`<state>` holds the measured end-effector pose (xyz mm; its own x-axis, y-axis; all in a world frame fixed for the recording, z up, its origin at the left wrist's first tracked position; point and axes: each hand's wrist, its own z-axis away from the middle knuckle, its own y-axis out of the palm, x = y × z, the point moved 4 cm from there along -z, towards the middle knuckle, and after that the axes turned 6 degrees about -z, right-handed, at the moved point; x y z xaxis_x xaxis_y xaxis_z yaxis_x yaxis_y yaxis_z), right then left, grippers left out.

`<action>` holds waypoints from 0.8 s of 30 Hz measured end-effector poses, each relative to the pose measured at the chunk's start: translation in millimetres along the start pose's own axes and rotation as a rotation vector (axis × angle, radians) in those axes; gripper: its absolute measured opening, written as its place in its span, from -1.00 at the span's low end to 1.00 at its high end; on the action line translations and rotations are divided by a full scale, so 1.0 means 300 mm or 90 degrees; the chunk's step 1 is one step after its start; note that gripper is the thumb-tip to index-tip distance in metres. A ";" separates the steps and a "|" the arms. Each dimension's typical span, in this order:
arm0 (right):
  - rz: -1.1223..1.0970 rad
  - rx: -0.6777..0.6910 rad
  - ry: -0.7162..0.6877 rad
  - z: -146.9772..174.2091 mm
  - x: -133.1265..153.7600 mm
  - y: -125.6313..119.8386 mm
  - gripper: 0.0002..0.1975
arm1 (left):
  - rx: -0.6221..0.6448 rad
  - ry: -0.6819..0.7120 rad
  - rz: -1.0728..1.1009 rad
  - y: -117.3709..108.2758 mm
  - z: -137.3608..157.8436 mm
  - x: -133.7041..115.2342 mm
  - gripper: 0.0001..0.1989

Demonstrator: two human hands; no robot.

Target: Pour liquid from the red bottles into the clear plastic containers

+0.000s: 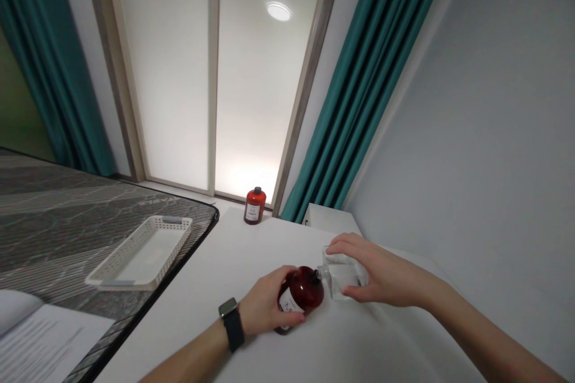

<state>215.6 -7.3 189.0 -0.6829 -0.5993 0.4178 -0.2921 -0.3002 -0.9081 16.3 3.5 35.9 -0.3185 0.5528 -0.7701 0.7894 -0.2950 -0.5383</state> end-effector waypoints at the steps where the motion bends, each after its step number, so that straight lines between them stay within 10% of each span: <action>1: -0.001 -0.001 0.000 -0.001 -0.002 0.000 -0.45 | 0.001 0.000 0.005 0.001 0.000 0.000 -0.28; 24: -0.003 0.009 -0.011 -0.012 -0.007 -0.004 -0.45 | -0.007 0.006 0.031 0.016 0.003 0.002 -0.30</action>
<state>214.9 -3.1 189.1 -0.6694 -0.6111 0.4224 -0.2859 -0.3129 -0.9057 19.6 1.8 32.5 -0.2753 0.5453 -0.7918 0.8091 -0.3134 -0.4971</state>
